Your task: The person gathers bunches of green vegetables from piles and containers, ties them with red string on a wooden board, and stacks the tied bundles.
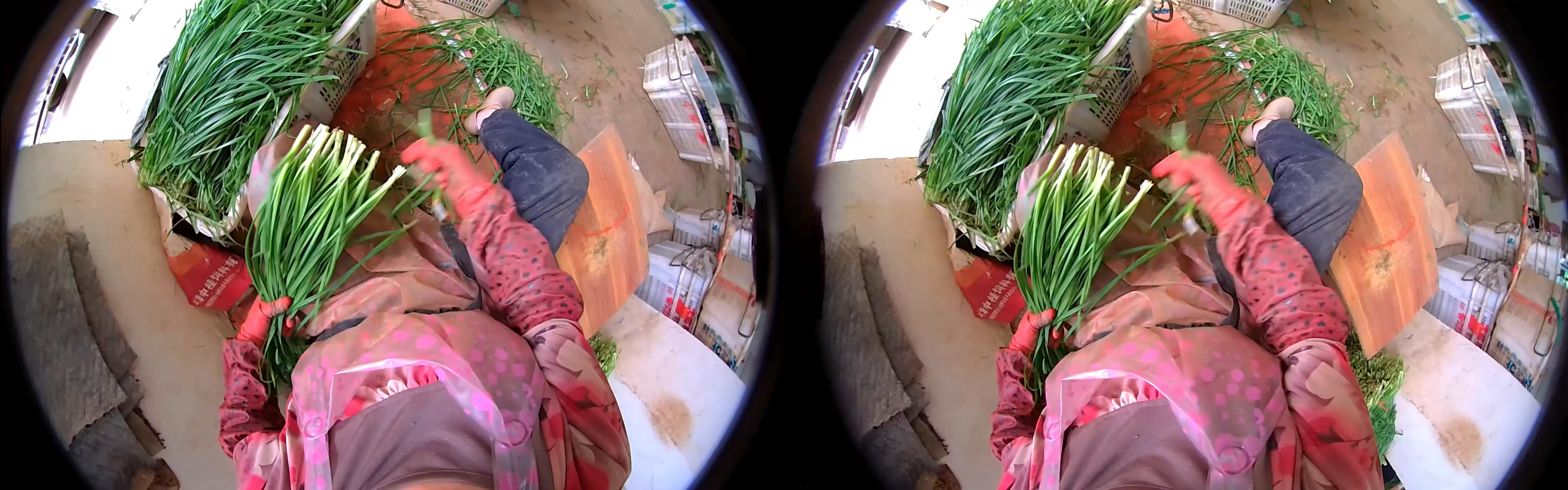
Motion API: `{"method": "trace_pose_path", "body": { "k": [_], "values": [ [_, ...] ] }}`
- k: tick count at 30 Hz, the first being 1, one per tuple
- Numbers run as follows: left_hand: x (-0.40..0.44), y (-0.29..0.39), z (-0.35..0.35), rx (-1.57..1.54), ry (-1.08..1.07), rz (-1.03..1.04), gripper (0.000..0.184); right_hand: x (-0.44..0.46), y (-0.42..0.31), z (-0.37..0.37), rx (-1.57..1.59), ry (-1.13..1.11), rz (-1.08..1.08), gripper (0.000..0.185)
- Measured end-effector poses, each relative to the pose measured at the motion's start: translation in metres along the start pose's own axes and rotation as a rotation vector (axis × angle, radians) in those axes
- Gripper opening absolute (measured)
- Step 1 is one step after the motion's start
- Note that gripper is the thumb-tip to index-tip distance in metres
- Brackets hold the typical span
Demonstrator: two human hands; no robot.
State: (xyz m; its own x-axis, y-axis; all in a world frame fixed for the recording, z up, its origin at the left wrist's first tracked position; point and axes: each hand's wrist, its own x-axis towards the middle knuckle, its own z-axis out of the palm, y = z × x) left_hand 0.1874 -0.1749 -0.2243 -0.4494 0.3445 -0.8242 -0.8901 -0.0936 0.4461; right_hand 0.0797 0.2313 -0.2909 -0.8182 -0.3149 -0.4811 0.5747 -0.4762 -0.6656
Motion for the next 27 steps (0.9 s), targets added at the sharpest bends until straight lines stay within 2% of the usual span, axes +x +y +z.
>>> {"method": "trace_pose_path", "body": {
  "k": [2,4,6,7,8,9,10,12,14,15,16,18,20,21,23,24,25,26,27],
  "values": [
    [0.003,0.003,-0.002,0.011,-0.055,-0.016,0.050,-0.006,-0.014,-0.035,0.055,0.262,-0.056,0.028],
    [0.008,0.005,-0.008,0.010,-0.090,-0.042,0.049,-0.012,-0.034,-0.033,-0.373,0.297,-0.020,0.029],
    [0.012,0.007,-0.008,0.044,-0.107,-0.023,0.048,-0.003,-0.034,-0.006,-0.260,0.075,0.049,0.032],
    [0.012,0.009,-0.010,0.055,-0.120,-0.041,0.048,0.003,-0.040,0.015,-0.319,-0.035,0.143,0.038],
    [0.012,0.010,-0.011,0.057,-0.117,-0.041,0.048,0.019,-0.024,0.023,-0.327,-0.138,0.086,0.043],
    [0.011,0.011,-0.013,0.071,-0.087,-0.050,0.047,0.030,-0.022,0.031,-0.711,-0.209,0.003,0.046],
    [0.009,0.011,-0.014,0.084,-0.057,-0.058,0.046,0.056,0.007,0.019,-0.829,-0.272,0.057,0.040],
    [0.008,0.012,-0.017,0.098,-0.045,-0.062,0.046,0.045,0.026,0.049,-0.575,-0.326,0.036,0.036],
    [0.012,0.015,-0.023,0.109,-0.041,-0.063,0.045,0.026,0.020,0.058,-0.513,-0.273,0.039,0.034],
    [0.014,0.015,-0.026,0.147,-0.033,-0.079,0.045,0.024,0.029,0.047,-0.568,-0.209,0.091,0.033],
    [0.015,0.018,-0.022,0.185,-0.023,-0.095,0.045,0.009,0.009,0.051,-0.703,-0.229,0.227,0.028],
    [0.015,0.028,-0.013,0.198,-0.015,-0.085,0.043,-0.009,0.013,0.043,-0.606,-0.137,0.292,0.024],
    [0.017,0.033,-0.009,0.284,-0.036,-0.133,0.048,-0.025,0.026,0.038,-0.282,-0.049,0.116,0.024],
    [0.019,0.034,-0.009,0.321,-0.023,-0.128,0.045,-0.030,0.034,0.039,-0.320,-0.098,-0.195,0.020],
    [0.022,0.033,-0.015,0.299,-0.049,-0.130,0.043,-0.033,0.036,0.036,-0.102,0.078,-0.230,0.015],
    [0.024,0.030,-0.017,0.276,-0.074,-0.132,0.041,-0.033,0.031,0.032,0.147,0.294,0.053,0.012],
    [0.022,0.031,-0.014,0.268,-0.060,-0.109,0.040,-0.035,0.021,0.017,0.164,0.283,0.052,0.012],
    [0.021,0.031,-0.014,0.266,-0.065,-0.108,0.040,-0.033,0.012,0.009,0.337,0.551,0.055,0.017],
    [0.020,0.031,-0.013,0.273,-0.060,-0.108,0.040,-0.031,0.010,-0.027,0.410,0.460,-0.012,0.019]
  ]
}}
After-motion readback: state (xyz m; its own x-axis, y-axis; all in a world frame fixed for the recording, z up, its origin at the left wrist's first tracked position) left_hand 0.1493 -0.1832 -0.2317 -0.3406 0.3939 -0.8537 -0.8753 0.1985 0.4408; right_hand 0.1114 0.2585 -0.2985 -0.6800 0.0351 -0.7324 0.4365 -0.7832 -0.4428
